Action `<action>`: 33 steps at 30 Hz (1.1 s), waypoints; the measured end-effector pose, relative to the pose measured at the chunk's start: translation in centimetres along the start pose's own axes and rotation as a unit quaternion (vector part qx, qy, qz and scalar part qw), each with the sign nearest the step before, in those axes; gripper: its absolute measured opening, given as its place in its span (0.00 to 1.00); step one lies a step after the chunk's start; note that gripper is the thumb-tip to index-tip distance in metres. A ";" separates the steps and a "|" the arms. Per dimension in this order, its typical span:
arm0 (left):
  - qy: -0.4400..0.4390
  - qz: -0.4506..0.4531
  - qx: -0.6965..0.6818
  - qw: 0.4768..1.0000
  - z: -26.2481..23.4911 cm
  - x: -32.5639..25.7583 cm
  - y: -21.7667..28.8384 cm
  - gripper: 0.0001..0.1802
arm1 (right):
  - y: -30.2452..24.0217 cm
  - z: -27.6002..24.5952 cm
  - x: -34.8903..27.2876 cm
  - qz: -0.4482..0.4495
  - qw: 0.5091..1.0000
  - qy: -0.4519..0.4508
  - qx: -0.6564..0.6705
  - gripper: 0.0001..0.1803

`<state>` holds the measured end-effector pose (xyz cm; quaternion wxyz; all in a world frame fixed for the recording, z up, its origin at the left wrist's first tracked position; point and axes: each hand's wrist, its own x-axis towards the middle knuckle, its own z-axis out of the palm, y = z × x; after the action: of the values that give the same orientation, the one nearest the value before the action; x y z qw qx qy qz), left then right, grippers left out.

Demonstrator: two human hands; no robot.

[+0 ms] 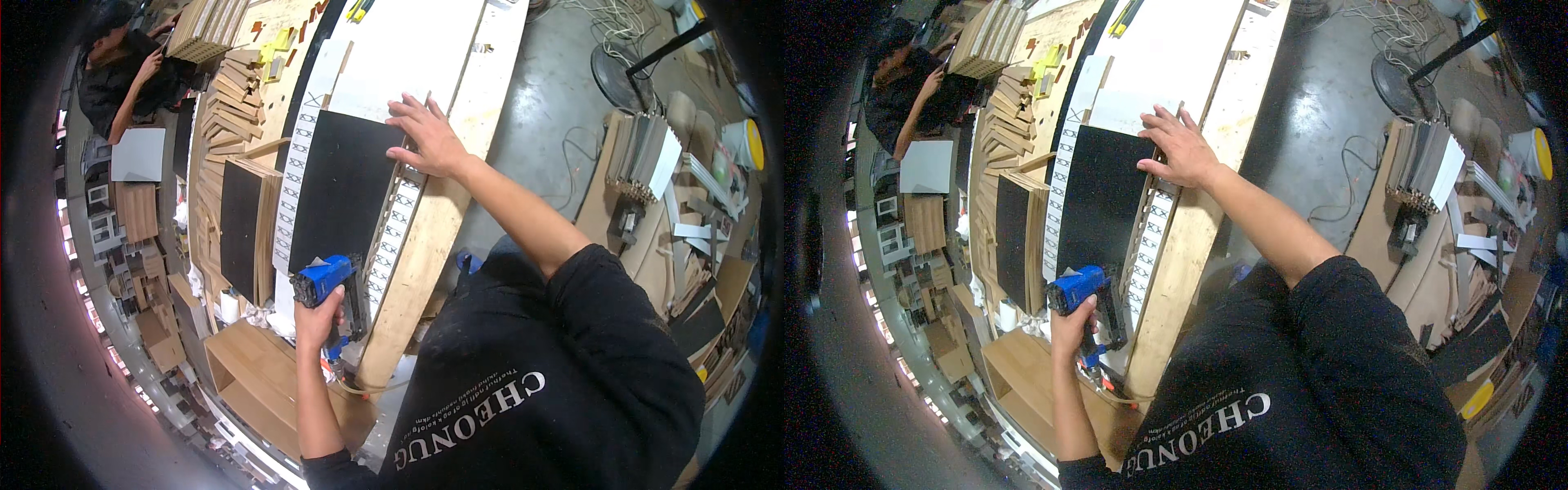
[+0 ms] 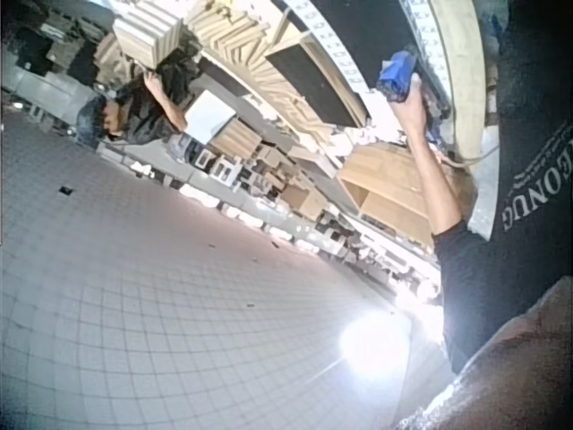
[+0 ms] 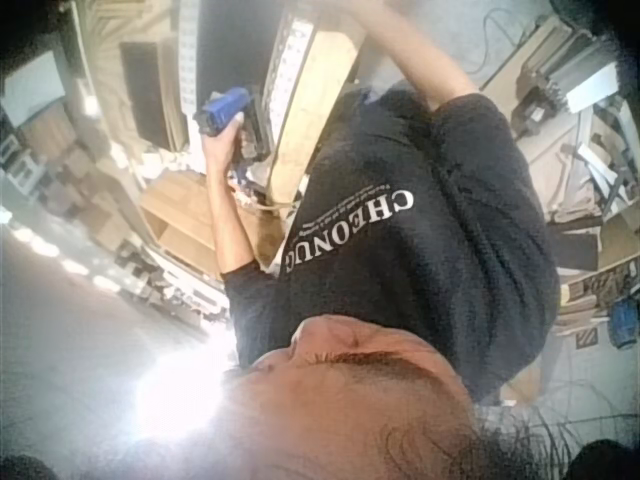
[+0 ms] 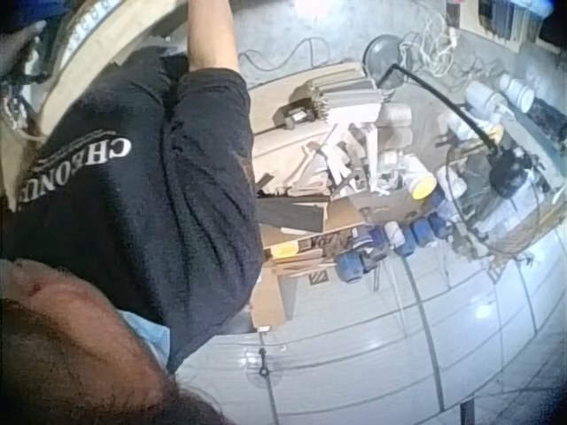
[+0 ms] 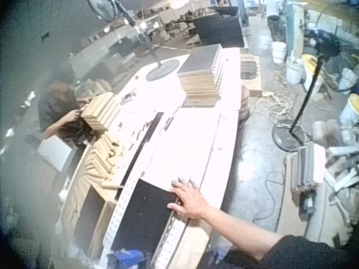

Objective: Assembling a wooden structure by nailing slats to a base using a nail gun and hammer.

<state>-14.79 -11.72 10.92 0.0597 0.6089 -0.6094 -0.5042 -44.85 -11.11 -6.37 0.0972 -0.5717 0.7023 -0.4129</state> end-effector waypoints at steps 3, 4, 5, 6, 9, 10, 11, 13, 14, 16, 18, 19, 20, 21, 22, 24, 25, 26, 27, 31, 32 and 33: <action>-0.003 -0.023 0.025 0.999 -0.4 0.4 -0.3 0.12 | 0.3 0.3 0.0 -0.003 1.000 0.016 0.014 0.25; -0.006 -0.041 0.046 0.998 -0.6 0.5 -0.4 0.14 | 0.3 0.4 0.0 0.003 1.000 0.018 0.021 0.24; -0.005 -0.041 0.046 0.998 -0.6 0.5 -0.3 0.14 | 0.2 0.5 0.0 0.003 1.000 0.018 0.022 0.24; -0.004 -0.042 0.050 0.998 -0.5 0.5 -0.2 0.14 | 0.1 0.7 -0.1 0.004 0.999 0.031 0.011 0.23; -0.010 -0.046 0.061 0.997 -0.6 0.7 0.1 0.13 | -0.1 0.8 -0.2 0.007 0.999 0.051 0.000 0.20; -0.015 -0.048 0.067 0.996 -0.6 0.7 0.2 0.13 | -0.2 0.8 -0.2 0.009 0.998 0.057 0.000 0.20; -0.016 -0.049 0.068 0.996 -0.6 0.7 0.3 0.13 | -0.3 0.8 -0.2 0.010 0.998 0.057 0.000 0.20; 0.000 -0.035 0.076 0.996 -0.4 0.7 0.6 0.10 | -0.4 0.7 -0.2 0.013 0.998 0.064 0.004 0.19; -0.001 -0.035 0.077 0.996 -0.4 0.8 0.7 0.10 | -0.3 0.7 -0.2 0.014 0.998 0.064 0.004 0.19; -0.004 -0.024 0.092 0.995 -0.5 0.9 0.7 0.11 | -0.3 0.7 -0.2 0.015 0.998 0.065 0.004 0.19; 0.001 -0.024 0.109 0.994 -0.5 0.9 0.7 0.11 | -0.4 0.8 -0.2 0.017 0.998 0.064 0.007 0.19; 0.007 -0.025 0.125 0.992 -0.5 0.9 0.7 0.11 | -0.4 0.8 -0.2 0.019 0.998 0.062 0.009 0.19; 0.007 -0.025 0.125 0.992 -0.5 0.9 0.8 0.11 | -0.4 0.8 -0.1 0.019 0.998 0.063 0.010 0.19; 0.007 -0.033 0.128 0.991 -0.5 1.0 0.9 0.11 | -0.4 0.8 -0.1 0.018 0.998 0.066 0.010 0.19; 0.006 -0.042 0.131 0.990 -0.5 1.0 0.9 0.11 | -0.4 0.8 -0.1 0.017 0.997 0.069 0.011 0.19; 0.005 -0.045 0.125 0.991 -0.5 1.0 0.9 0.11 | -0.4 0.8 -0.2 0.018 0.997 0.068 0.006 0.19; 0.004 -0.049 0.119 0.992 -0.6 1.0 0.9 0.11 | -0.5 0.8 -0.2 0.019 0.998 0.067 0.002 0.19; 0.004 -0.048 0.120 0.992 -0.4 0.9 1.1 0.11 | -0.5 0.8 -0.2 0.019 0.998 0.068 0.003 0.19; 0.014 -0.034 0.132 0.991 -0.1 0.7 1.2 0.11 | -0.5 0.8 -0.2 0.018 0.997 0.070 0.003 0.19; 0.013 -0.026 0.149 0.988 0.1 0.7 1.4 0.14 | -0.2 0.8 -0.2 0.018 0.997 0.073 0.006 0.19; 0.011 -0.024 0.151 0.988 0.3 0.5 1.6 0.14 | -0.2 0.8 -0.2 0.020 0.997 0.076 0.005 0.19; 0.014 -0.003 0.124 0.992 0.5 0.0 1.8 0.15 | -0.3 0.9 -0.3 0.017 0.997 0.072 0.005 0.19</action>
<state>-16.33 -11.92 11.92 -0.0097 0.6204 -0.6644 -0.4166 -43.95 -11.30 -6.81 0.0567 -0.5279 0.7149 -0.4550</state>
